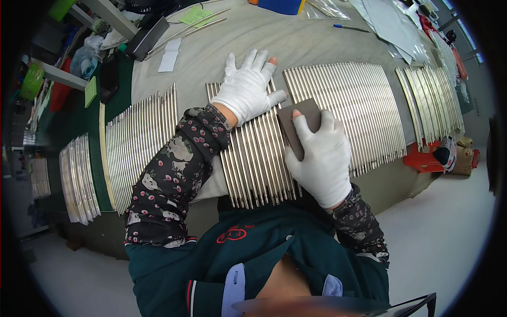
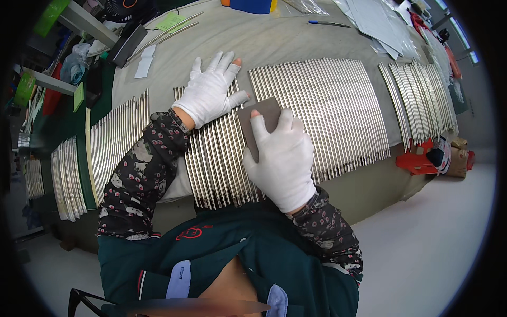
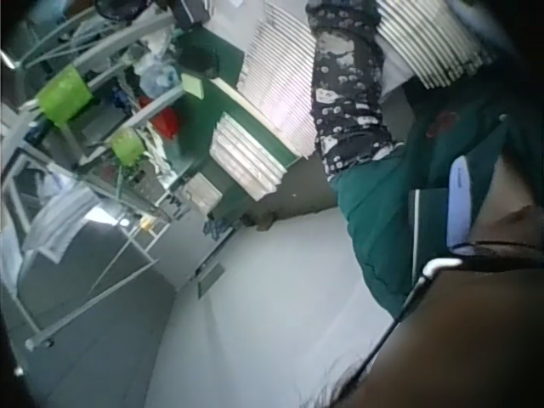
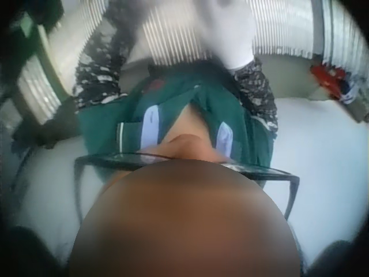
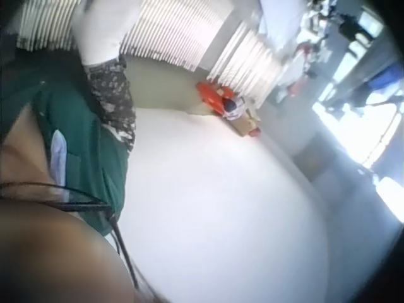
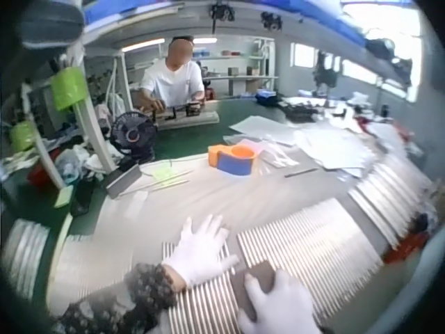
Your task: Sand several thin metal rods using a sanding block on a workbench.
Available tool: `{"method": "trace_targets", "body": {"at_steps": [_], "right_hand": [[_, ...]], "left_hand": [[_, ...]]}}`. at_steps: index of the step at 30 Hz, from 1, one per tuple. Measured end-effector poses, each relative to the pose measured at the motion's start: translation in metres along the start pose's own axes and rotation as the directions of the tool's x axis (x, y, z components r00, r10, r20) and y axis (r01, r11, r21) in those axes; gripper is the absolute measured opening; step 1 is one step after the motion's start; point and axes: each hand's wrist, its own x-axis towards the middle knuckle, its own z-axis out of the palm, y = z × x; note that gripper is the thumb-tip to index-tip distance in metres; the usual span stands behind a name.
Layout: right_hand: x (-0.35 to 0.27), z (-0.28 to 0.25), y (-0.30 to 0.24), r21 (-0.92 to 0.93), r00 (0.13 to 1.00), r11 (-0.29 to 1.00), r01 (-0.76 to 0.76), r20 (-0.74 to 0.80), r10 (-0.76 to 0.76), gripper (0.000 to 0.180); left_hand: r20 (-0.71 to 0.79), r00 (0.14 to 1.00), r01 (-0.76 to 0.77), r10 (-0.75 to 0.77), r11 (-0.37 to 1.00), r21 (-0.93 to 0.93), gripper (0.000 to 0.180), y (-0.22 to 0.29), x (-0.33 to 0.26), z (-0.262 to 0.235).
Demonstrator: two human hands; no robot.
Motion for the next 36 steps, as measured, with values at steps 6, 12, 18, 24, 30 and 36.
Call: {"method": "trace_targets", "body": {"at_steps": [6, 12, 18, 24, 30, 36], "right_hand": [[-0.068, -0.038, 0.039, 0.137, 0.999, 0.99, -0.041, -0.009, 0.043, 0.067], [-0.089, -0.048, 0.072, 0.078, 0.951, 0.969, -0.234, -0.191, 0.245, 0.071], [-0.091, -0.041, 0.076, 0.145, 0.957, 0.962, -0.231, -0.145, 0.251, 0.072], [-0.102, -0.031, 0.085, 0.181, 0.963, 0.958, -0.225, -0.109, 0.246, 0.072], [-0.1, -0.032, 0.085, 0.202, 0.97, 0.961, -0.188, -0.113, 0.214, 0.072], [-0.099, -0.031, 0.08, 0.223, 0.983, 0.965, -0.137, -0.092, 0.16, 0.072]], "left_hand": [[0.018, 1.0, 0.003, -0.003, 1.0, 0.031, 0.074, -0.003, -0.006, -0.002], [-0.075, 0.987, -0.14, 0.144, 0.989, 0.053, 0.076, 0.002, -0.007, -0.014], [0.121, 0.823, -0.552, 0.556, 0.831, -0.069, 0.075, 0.071, 0.001, -0.005], [0.142, 0.796, -0.588, 0.589, 0.807, -0.054, 0.075, 0.026, -0.038, -0.02], [0.001, 0.934, -0.356, 0.356, 0.934, 0.029, 0.072, -0.023, -0.039, -0.029], [0.029, 0.964, -0.265, 0.265, 0.964, -0.019, 0.065, -0.024, -0.025, -0.014]]}}
